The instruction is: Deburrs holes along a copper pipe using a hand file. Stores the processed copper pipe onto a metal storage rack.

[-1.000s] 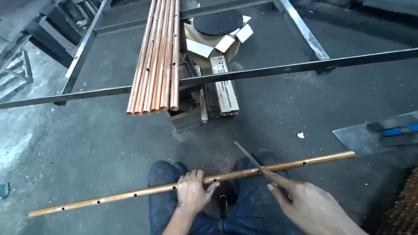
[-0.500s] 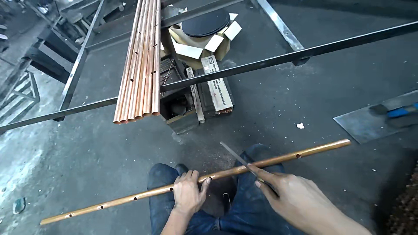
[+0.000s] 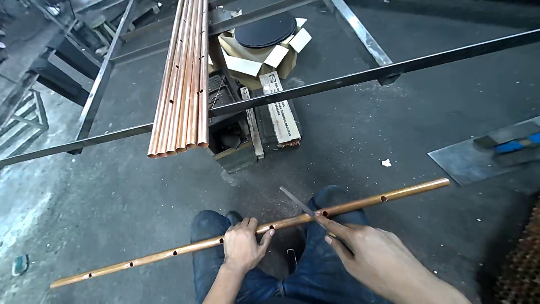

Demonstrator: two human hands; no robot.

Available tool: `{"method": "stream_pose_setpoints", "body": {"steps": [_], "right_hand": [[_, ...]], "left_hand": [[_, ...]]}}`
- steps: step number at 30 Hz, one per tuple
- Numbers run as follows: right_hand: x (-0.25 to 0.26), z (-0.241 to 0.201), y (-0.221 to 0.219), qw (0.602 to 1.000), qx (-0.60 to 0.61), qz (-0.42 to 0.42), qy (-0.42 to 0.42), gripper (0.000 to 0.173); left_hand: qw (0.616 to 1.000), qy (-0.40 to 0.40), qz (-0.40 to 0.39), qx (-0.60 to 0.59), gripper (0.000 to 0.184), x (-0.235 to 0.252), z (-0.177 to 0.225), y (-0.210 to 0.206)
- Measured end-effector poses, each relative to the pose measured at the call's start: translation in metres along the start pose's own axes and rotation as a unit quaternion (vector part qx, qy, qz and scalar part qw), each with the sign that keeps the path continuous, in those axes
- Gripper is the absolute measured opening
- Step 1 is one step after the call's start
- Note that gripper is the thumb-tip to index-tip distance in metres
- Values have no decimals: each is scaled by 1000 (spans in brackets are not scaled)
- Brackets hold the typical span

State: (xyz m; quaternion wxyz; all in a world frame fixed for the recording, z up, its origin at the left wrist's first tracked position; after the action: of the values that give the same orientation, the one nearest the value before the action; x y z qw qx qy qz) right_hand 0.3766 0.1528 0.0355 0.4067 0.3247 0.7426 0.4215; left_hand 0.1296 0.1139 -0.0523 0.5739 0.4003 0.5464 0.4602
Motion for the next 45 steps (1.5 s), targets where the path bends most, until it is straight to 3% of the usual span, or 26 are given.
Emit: {"method": "stream_pose_setpoints", "body": {"steps": [6, 11, 15, 17, 23, 28, 32, 34, 38, 41, 45], "right_hand": [[0, -10, -9, 1000, -7, -20, 14, 48], [-4, -30, -17, 999, -4, -15, 36, 48], [-14, -49, -20, 997, -9, -60, 46, 48], [-24, -57, -20, 995, -10, -89, 46, 48], [-39, -70, -34, 988, -15, -146, 54, 48], [9, -82, -51, 990, -65, -113, 44, 50], [73, -97, -56, 963, -80, -258, -8, 50], [75, -94, -43, 975, -57, -215, -2, 49], [31, -56, 5, 998, -50, 22, 22, 45], [-1, -18, 21, 999, -37, 7, -16, 47], [-15, 9, 22, 998, 18, -18, -61, 50]], "left_hand": [[999, 0, -46, -4, 80, 9, -1, -1], [963, 13, -265, -43, 89, 20, -6, -4], [939, 59, -337, -33, 51, 30, -9, -7], [930, 75, -358, -34, 42, 32, -10, -8], [926, 71, -368, -47, 38, 34, -11, -9], [933, 66, -353, -34, 40, 33, -7, -5], [942, 60, -328, -15, 40, 27, -3, -6], [947, 54, -316, -12, 42, 27, -6, -4], [956, 50, -286, -41, 61, 19, -16, -8], [963, 45, -259, -56, 80, 14, -17, -4], [970, 44, -230, -63, 85, 11, -18, 0]]}}
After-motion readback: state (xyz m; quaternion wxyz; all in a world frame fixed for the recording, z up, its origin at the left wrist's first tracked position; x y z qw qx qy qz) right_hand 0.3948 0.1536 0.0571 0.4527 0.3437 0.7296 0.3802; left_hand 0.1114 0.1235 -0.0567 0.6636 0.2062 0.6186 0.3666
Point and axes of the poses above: each hand's wrist, its own x-axis towards the middle knuckle, its own y-axis out of the back of the hand, z = x × y, the point moved 9 cm from there along x, towards the middle knuckle, and after that the axes turned 6 degrees about -z, right-handed, at the moved point
